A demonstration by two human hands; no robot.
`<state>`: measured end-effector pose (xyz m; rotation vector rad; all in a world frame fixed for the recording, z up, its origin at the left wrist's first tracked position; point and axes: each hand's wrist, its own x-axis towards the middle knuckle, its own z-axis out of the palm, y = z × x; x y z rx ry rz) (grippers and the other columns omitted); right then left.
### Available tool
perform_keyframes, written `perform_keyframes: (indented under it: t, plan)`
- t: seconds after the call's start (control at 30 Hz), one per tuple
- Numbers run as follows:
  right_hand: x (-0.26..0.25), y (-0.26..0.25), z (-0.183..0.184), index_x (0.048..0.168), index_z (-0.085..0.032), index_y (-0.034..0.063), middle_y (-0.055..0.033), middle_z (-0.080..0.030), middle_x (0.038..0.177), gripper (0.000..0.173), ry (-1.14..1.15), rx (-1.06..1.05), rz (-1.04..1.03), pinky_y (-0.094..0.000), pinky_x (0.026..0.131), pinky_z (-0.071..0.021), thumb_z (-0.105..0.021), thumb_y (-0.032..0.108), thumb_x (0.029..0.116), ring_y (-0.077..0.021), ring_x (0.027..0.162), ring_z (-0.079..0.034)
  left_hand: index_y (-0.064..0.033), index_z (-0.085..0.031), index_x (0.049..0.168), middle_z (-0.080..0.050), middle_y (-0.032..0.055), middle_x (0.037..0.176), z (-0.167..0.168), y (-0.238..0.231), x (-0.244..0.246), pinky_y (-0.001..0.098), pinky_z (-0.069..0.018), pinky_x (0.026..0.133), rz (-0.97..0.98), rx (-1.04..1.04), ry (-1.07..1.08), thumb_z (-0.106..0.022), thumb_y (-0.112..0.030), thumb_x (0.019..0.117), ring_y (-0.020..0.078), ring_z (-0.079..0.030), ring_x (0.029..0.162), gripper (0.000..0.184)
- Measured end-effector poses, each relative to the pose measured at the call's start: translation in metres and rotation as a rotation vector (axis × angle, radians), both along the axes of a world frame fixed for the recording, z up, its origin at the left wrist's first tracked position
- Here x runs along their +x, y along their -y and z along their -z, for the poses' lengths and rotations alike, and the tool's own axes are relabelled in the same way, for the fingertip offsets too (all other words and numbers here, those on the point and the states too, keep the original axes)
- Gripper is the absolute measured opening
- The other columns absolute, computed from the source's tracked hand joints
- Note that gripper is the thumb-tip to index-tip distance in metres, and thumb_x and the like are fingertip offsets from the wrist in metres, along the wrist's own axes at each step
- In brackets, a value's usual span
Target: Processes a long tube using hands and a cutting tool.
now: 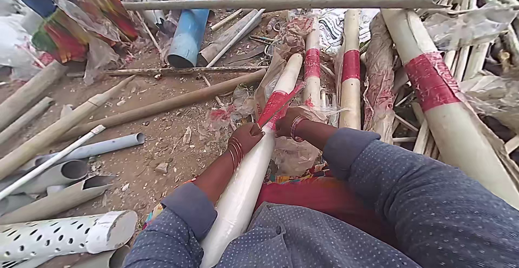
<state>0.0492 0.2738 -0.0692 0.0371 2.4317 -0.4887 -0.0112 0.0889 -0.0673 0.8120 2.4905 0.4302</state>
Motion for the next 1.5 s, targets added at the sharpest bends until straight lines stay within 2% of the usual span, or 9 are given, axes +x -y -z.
perform_keyframes:
  t: [0.07, 0.2, 0.47, 0.87, 1.0, 1.13, 1.23, 1.37, 1.5]
  plan:
    - [0.000, 0.000, -0.001, 0.133, -0.063, 0.0006, -0.0250, -0.067, 0.124, 0.047, -0.095, -0.090, 0.046, -0.0631, 0.105, -0.0420, -0.065, 0.035, 0.1012, -0.0418, 0.123, -0.061, 0.0041, -0.068, 0.108, -0.064, 0.0219, 0.116, 0.003, -0.002, -0.005, 0.0572, -0.0487, 0.098, 0.046, -0.044, -0.001, -0.070, -0.033, 0.0976, 0.0366, -0.063, 0.111, 0.039]
    - [0.000, 0.013, 0.013, 0.124, -0.064, -0.0045, -0.0279, -0.065, 0.121, 0.034, -0.154, -0.204, 0.071, -0.0627, 0.101, -0.0444, -0.066, 0.021, 0.1007, -0.0445, 0.118, -0.061, 0.0092, -0.065, 0.110, -0.062, 0.0254, 0.120, -0.005, -0.004, -0.008, 0.0558, -0.0472, 0.100, 0.060, -0.108, 0.042, -0.066, -0.026, 0.1007, 0.0384, -0.062, 0.114, 0.036]
    - [0.002, 0.009, 0.005, 0.128, -0.063, -0.0022, -0.0274, -0.065, 0.127, 0.033, -0.112, -0.068, 0.108, -0.0640, 0.103, -0.0441, -0.055, 0.021, 0.1063, -0.0445, 0.125, -0.060, 0.0053, -0.064, 0.113, -0.065, 0.0244, 0.119, -0.012, -0.011, 0.002, 0.0580, -0.0485, 0.098, 0.037, -0.263, -0.081, -0.058, -0.027, 0.1046, 0.0392, -0.065, 0.114, 0.034]
    - [0.006, -0.027, 0.052, 0.122, -0.062, -0.0105, -0.0273, -0.063, 0.123, 0.035, 0.299, -0.004, 0.312, -0.0544, 0.097, -0.0493, -0.053, 0.021, 0.1080, -0.0368, 0.114, -0.063, 0.0058, -0.062, 0.123, -0.065, 0.0287, 0.116, 0.015, 0.013, -0.012, 0.0615, -0.0462, 0.099, -0.381, -0.050, 0.091, -0.057, -0.028, 0.1047, 0.0426, -0.063, 0.114, 0.039]
    - [0.013, -0.031, 0.057, 0.128, -0.059, -0.0001, -0.0156, -0.065, 0.108, 0.037, 0.372, -0.232, 0.658, -0.0406, 0.082, -0.0535, -0.048, 0.030, 0.1105, -0.0223, 0.088, -0.065, 0.0056, -0.062, 0.121, -0.065, 0.0283, 0.112, 0.023, 0.020, -0.012, 0.0599, -0.0476, 0.094, -0.449, 0.086, 0.163, -0.059, -0.028, 0.1043, 0.0405, -0.064, 0.106, 0.037]
    - [0.013, -0.039, 0.033, 0.130, -0.058, -0.0027, -0.0211, -0.065, 0.112, 0.036, 0.172, -0.419, 0.556, -0.0473, 0.086, -0.0540, -0.059, 0.025, 0.1065, -0.0286, 0.092, -0.066, 0.0044, -0.058, 0.125, -0.060, 0.0155, 0.098, 0.009, 0.021, -0.011, 0.0361, -0.0495, 0.077, -0.566, 0.306, 0.240, -0.059, -0.030, 0.1057, 0.0191, -0.056, 0.078, 0.039]
    - [0.010, -0.019, 0.005, 0.131, -0.061, -0.0012, -0.0217, -0.066, 0.117, 0.035, -0.003, -0.435, 0.398, -0.0474, 0.089, -0.0525, -0.057, 0.024, 0.1071, -0.0292, 0.095, -0.067, 0.0041, -0.061, 0.116, -0.060, 0.0127, 0.090, 0.003, 0.018, -0.019, 0.0373, -0.0471, 0.072, -0.514, 0.384, 0.175, -0.067, -0.029, 0.1008, 0.0176, -0.053, 0.074, 0.037]
    - [0.001, -0.011, 0.006, 0.127, -0.066, 0.0011, -0.0229, -0.068, 0.121, 0.046, -0.120, -0.206, 0.196, -0.0629, 0.104, -0.0423, -0.067, 0.038, 0.1001, -0.0406, 0.119, -0.062, 0.0039, -0.068, 0.111, -0.064, 0.0219, 0.112, -0.005, 0.002, -0.023, 0.0556, -0.0474, 0.094, -0.186, 0.180, 0.089, -0.078, -0.031, 0.0922, 0.0341, -0.061, 0.103, 0.041]
    - [0.000, -0.011, 0.025, 0.126, -0.065, -0.0006, -0.0258, -0.067, 0.122, 0.049, -0.096, -0.108, 0.150, -0.0652, 0.103, -0.0425, -0.070, 0.039, 0.0971, -0.0438, 0.122, -0.060, 0.0016, -0.070, 0.115, -0.062, 0.0233, 0.125, 0.003, -0.018, -0.030, 0.0562, -0.0447, 0.105, -0.004, -0.053, 0.088, -0.081, -0.037, 0.0894, 0.0369, -0.059, 0.120, 0.048]
